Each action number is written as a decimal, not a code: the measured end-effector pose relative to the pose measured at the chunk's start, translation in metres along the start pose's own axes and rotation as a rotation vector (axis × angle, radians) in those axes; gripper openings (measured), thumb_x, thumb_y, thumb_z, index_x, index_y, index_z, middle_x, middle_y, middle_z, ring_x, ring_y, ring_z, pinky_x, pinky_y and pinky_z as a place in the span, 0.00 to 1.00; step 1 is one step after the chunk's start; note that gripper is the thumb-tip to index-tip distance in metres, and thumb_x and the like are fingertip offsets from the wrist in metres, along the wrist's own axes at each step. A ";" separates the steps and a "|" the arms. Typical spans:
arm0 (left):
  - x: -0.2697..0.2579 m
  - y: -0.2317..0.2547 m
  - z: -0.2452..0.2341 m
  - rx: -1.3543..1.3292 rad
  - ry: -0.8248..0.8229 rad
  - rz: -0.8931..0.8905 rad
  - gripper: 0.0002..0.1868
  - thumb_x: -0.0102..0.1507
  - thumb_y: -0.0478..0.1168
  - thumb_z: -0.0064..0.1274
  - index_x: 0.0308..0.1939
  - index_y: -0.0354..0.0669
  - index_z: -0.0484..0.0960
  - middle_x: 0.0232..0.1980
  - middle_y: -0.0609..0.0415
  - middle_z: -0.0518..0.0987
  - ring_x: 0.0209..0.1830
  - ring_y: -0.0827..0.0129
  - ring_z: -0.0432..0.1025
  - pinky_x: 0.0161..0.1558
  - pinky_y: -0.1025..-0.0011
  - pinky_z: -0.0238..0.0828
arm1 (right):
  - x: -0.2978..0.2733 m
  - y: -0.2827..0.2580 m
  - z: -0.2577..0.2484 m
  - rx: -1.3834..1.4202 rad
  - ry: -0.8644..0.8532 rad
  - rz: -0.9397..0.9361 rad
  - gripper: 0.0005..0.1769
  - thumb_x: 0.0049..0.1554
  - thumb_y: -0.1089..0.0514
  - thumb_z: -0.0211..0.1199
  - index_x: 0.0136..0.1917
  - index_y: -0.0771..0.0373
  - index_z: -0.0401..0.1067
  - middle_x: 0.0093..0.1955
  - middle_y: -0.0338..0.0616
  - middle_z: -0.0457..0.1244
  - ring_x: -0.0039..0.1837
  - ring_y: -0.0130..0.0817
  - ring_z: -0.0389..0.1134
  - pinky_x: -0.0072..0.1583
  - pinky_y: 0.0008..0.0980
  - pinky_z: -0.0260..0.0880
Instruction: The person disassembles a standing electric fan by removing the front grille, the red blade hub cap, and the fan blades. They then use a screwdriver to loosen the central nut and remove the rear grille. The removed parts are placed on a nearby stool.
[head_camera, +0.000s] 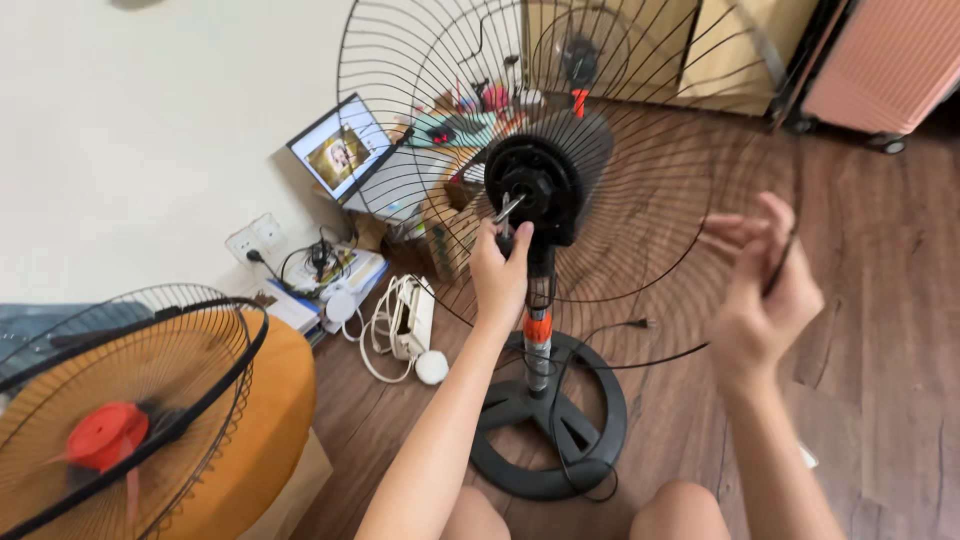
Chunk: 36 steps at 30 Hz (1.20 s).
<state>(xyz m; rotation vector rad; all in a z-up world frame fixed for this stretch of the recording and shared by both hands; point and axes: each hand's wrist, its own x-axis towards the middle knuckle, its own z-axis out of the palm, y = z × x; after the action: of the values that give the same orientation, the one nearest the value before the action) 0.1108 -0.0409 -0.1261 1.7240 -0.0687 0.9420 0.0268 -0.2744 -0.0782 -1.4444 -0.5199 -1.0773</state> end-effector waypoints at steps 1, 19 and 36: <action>0.004 -0.004 0.002 -0.055 -0.014 -0.018 0.18 0.65 0.49 0.59 0.36 0.40 0.71 0.31 0.54 0.73 0.31 0.67 0.67 0.39 0.64 0.67 | -0.004 -0.004 0.005 -0.041 0.017 -0.022 0.17 0.78 0.67 0.45 0.77 0.73 0.61 0.61 0.54 0.66 0.63 0.41 0.71 0.67 0.39 0.77; 0.065 -0.066 -0.006 -0.665 -0.423 -0.527 0.10 0.71 0.47 0.47 0.50 0.48 0.69 0.37 0.61 0.67 0.30 0.79 0.59 0.30 0.78 0.53 | -0.064 -0.095 0.153 -0.362 -0.008 -0.136 0.48 0.47 0.60 0.75 0.77 0.66 0.59 0.72 0.61 0.51 0.72 0.59 0.58 0.71 0.48 0.62; -0.006 -0.009 -0.076 -0.692 -0.426 -0.361 0.16 0.68 0.49 0.46 0.55 0.47 0.72 0.48 0.57 0.77 0.46 0.76 0.72 0.44 0.78 0.67 | -0.090 -0.057 0.152 -0.234 -0.102 -0.204 0.57 0.53 0.61 0.71 0.85 0.63 0.40 0.83 0.66 0.38 0.84 0.68 0.43 0.81 0.60 0.49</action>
<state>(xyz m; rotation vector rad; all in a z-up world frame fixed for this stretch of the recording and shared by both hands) 0.0693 0.0239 -0.1321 1.1986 -0.3133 0.2204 -0.0151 -0.0952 -0.1041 -1.6849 -0.6406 -1.2634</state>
